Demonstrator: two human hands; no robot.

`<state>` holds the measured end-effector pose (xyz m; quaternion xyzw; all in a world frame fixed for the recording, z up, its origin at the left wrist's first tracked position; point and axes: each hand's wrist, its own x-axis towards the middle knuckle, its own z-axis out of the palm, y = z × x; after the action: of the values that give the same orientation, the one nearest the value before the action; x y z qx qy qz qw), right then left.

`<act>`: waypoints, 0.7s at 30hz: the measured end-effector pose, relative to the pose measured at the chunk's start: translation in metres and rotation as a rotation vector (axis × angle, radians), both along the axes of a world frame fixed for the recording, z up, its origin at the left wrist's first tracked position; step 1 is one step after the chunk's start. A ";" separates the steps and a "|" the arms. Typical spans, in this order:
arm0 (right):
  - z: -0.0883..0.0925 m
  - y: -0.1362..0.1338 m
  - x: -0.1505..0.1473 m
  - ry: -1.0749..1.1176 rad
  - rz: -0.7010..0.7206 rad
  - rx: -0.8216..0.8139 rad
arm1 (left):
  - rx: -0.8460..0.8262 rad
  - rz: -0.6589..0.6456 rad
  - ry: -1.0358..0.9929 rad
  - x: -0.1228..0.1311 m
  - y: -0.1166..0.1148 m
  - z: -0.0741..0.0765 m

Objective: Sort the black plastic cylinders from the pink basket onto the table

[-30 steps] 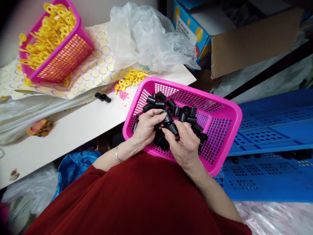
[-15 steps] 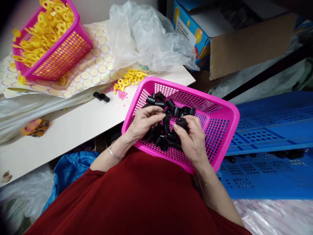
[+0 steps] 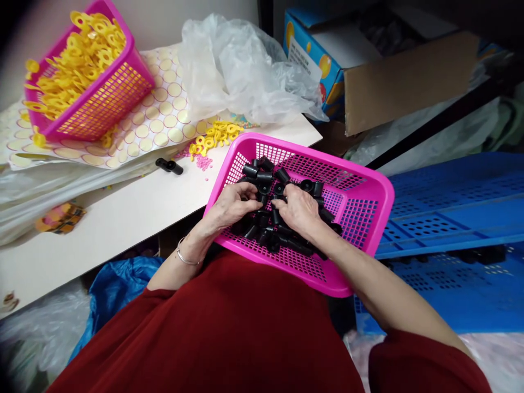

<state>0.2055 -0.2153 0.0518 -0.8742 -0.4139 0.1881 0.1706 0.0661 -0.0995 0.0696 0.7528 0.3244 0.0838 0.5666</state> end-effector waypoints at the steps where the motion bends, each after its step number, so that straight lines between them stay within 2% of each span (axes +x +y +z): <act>1: 0.001 0.005 -0.004 -0.033 0.002 -0.054 | -0.042 0.009 -0.035 -0.002 0.001 -0.002; 4: -0.001 0.016 -0.014 -0.091 0.018 -0.174 | -0.162 0.019 -0.114 -0.005 0.001 -0.003; 7: -0.008 0.019 -0.014 -0.091 0.030 -0.171 | -0.250 0.051 -0.124 -0.006 -0.002 0.000; 9: -0.011 0.012 -0.012 -0.033 0.041 -0.027 | -0.313 0.102 -0.135 -0.004 -0.004 0.002; 11: -0.010 0.001 -0.011 0.064 0.074 0.230 | -0.393 0.156 -0.166 -0.003 -0.005 0.003; 13: -0.002 -0.012 -0.014 0.140 0.126 0.471 | -0.467 0.188 -0.194 -0.001 -0.005 0.003; 14: 0.003 -0.018 -0.016 0.150 0.156 0.540 | -0.484 0.195 -0.205 0.000 -0.005 0.002; 18: 0.024 -0.027 -0.027 0.075 0.260 0.634 | -0.456 0.183 -0.260 0.001 -0.007 0.000; 21: 0.030 -0.025 -0.031 -0.011 0.331 0.644 | -0.380 0.203 -0.267 0.001 -0.010 0.001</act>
<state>0.1744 -0.2398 0.0821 -0.6978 -0.5887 0.0682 0.4022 0.0667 -0.1090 0.0701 0.5786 0.3305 0.1765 0.7244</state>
